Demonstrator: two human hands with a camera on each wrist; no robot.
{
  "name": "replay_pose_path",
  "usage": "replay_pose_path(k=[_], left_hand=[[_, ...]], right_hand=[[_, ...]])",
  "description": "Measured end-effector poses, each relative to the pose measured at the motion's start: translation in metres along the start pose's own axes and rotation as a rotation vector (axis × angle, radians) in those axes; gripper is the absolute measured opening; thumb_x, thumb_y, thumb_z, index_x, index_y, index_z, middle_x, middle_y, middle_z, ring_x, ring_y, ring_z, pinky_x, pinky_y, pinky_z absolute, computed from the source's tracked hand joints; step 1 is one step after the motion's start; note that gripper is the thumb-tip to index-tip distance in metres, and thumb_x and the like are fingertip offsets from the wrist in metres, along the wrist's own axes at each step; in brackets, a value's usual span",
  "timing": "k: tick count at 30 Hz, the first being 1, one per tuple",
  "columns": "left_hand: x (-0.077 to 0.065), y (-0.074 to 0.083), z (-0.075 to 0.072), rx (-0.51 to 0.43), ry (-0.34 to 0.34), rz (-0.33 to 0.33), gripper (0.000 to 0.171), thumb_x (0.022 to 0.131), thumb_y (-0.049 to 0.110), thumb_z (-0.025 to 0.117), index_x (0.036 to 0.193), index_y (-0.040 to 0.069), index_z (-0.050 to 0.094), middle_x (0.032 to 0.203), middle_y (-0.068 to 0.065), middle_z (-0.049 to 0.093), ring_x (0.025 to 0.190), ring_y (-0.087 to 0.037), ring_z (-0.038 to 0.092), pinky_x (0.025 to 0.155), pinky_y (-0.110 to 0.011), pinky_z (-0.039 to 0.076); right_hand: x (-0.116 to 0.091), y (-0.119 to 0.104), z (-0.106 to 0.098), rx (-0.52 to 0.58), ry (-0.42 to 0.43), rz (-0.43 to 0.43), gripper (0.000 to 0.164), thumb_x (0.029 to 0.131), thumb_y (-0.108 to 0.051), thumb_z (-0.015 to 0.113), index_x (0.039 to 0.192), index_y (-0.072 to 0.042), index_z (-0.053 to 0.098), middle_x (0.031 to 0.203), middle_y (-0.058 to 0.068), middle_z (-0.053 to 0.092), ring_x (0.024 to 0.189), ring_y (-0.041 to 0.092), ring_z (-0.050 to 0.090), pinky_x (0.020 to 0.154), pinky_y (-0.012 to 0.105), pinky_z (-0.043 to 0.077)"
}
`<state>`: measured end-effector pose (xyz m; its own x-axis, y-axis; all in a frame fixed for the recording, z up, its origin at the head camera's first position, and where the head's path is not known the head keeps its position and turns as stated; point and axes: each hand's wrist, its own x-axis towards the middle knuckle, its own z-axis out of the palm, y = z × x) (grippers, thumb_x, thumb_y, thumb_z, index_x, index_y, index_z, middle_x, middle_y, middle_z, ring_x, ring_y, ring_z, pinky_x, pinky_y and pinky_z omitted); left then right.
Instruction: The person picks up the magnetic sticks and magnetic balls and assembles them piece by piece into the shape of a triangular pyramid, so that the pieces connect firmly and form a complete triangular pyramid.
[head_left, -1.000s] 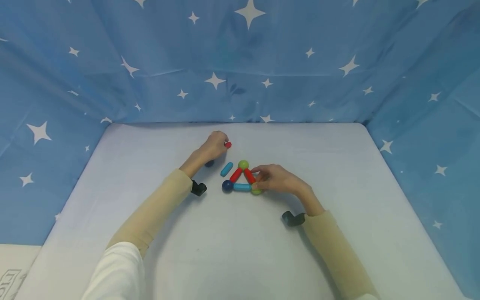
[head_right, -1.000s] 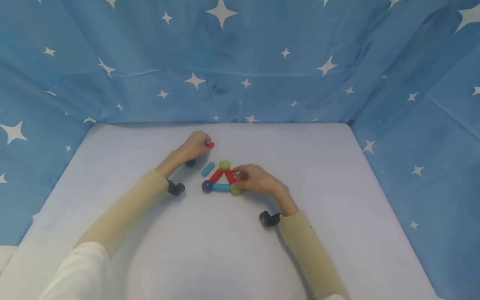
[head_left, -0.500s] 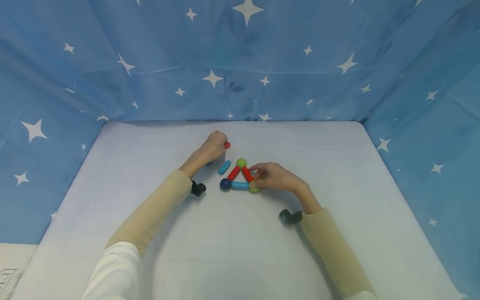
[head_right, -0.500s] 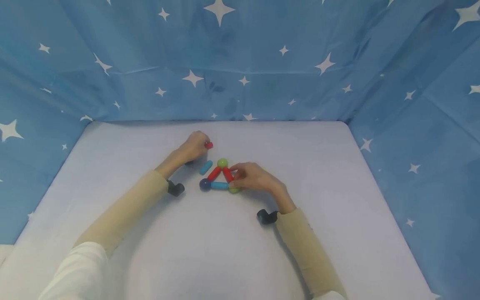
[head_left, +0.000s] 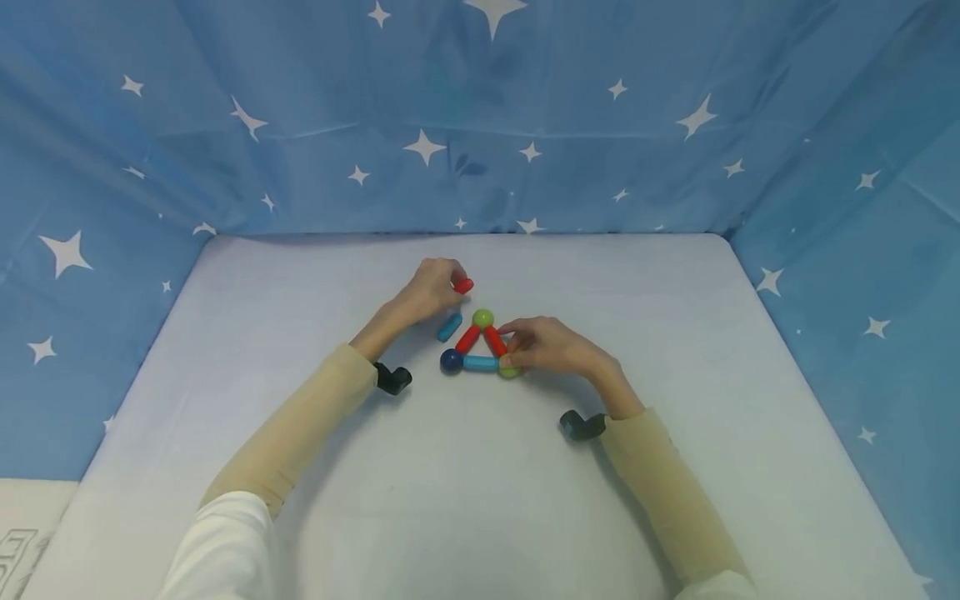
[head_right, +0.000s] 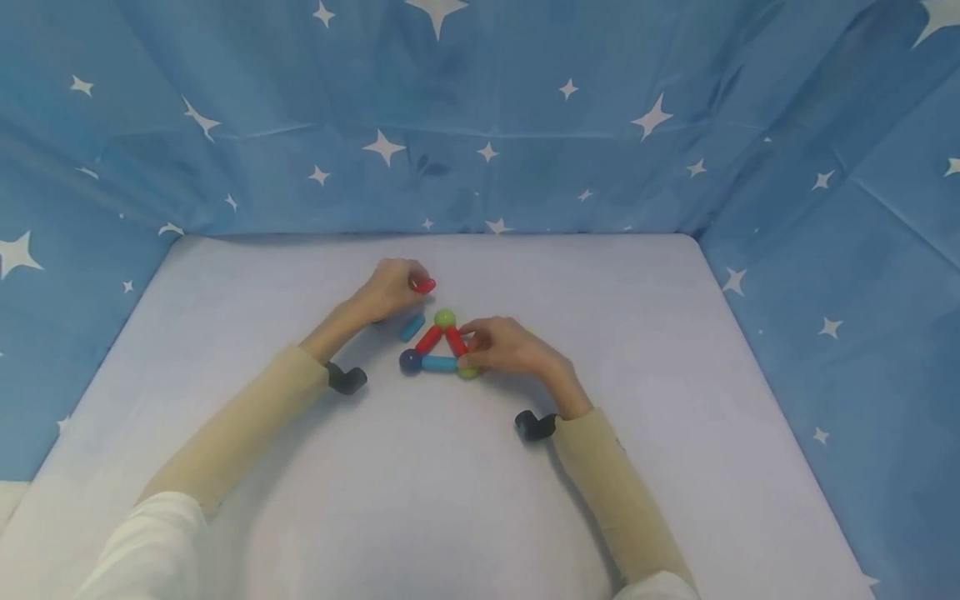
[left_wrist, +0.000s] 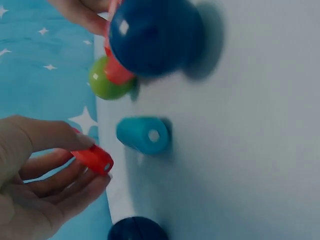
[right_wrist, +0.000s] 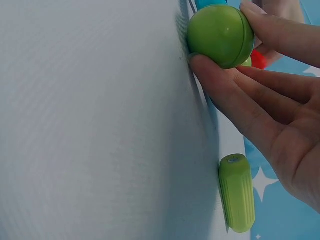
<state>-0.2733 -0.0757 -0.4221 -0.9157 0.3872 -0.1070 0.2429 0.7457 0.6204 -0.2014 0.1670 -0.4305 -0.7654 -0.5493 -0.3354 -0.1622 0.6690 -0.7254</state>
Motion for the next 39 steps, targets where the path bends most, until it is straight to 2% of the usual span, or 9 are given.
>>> replay_pose_path(k=[5,13,20,27,39], left_hand=[[-0.007,0.005,-0.002,-0.088,0.018,0.066,0.031,0.09,0.005,0.075,0.12,0.0,0.069,0.111,-0.015,0.071,0.1,-0.028,0.064,0.09,-0.038,0.059],[-0.016,0.008,-0.002,-0.173,0.051,0.123,0.025,0.091,0.007,0.077,0.114,0.006,0.07,0.109,-0.009,0.073,0.104,-0.024,0.067,0.095,-0.038,0.057],[-0.027,0.01,0.005,-0.275,0.017,0.179,0.021,0.09,0.005,0.077,0.109,0.01,0.07,0.109,-0.007,0.073,0.111,-0.024,0.068,0.1,-0.042,0.057],[-0.032,0.008,0.014,-0.29,-0.004,0.217,0.018,0.089,0.0,0.077,0.103,0.008,0.068,0.107,-0.007,0.074,0.11,-0.022,0.069,0.098,-0.036,0.058],[-0.038,0.009,0.022,-0.314,-0.014,0.258,0.016,0.09,-0.004,0.073,0.104,0.005,0.07,0.106,-0.008,0.071,0.114,-0.024,0.069,0.096,-0.03,0.058]], right_hand=[[0.001,0.0,0.0,0.008,-0.004,0.01,0.062,0.093,-0.032,0.077,0.145,-0.007,0.056,0.113,0.007,0.074,0.099,0.019,0.068,0.095,0.04,0.058],[0.002,-0.001,-0.002,-0.005,0.004,0.008,0.062,0.093,-0.033,0.078,0.145,-0.007,0.056,0.113,0.007,0.074,0.098,0.019,0.069,0.094,0.041,0.058],[0.003,0.001,0.0,0.024,-0.013,0.008,0.062,0.093,-0.034,0.077,0.145,-0.007,0.056,0.111,0.006,0.074,0.096,0.018,0.069,0.095,0.042,0.057],[0.003,0.002,0.002,0.036,0.0,0.003,0.061,0.093,-0.034,0.077,0.144,-0.006,0.057,0.111,0.007,0.075,0.093,0.017,0.07,0.095,0.043,0.057],[0.0,0.0,0.0,0.046,0.0,-0.009,0.06,0.094,-0.032,0.077,0.144,-0.005,0.057,0.113,0.008,0.074,0.091,0.016,0.07,0.092,0.04,0.058]])
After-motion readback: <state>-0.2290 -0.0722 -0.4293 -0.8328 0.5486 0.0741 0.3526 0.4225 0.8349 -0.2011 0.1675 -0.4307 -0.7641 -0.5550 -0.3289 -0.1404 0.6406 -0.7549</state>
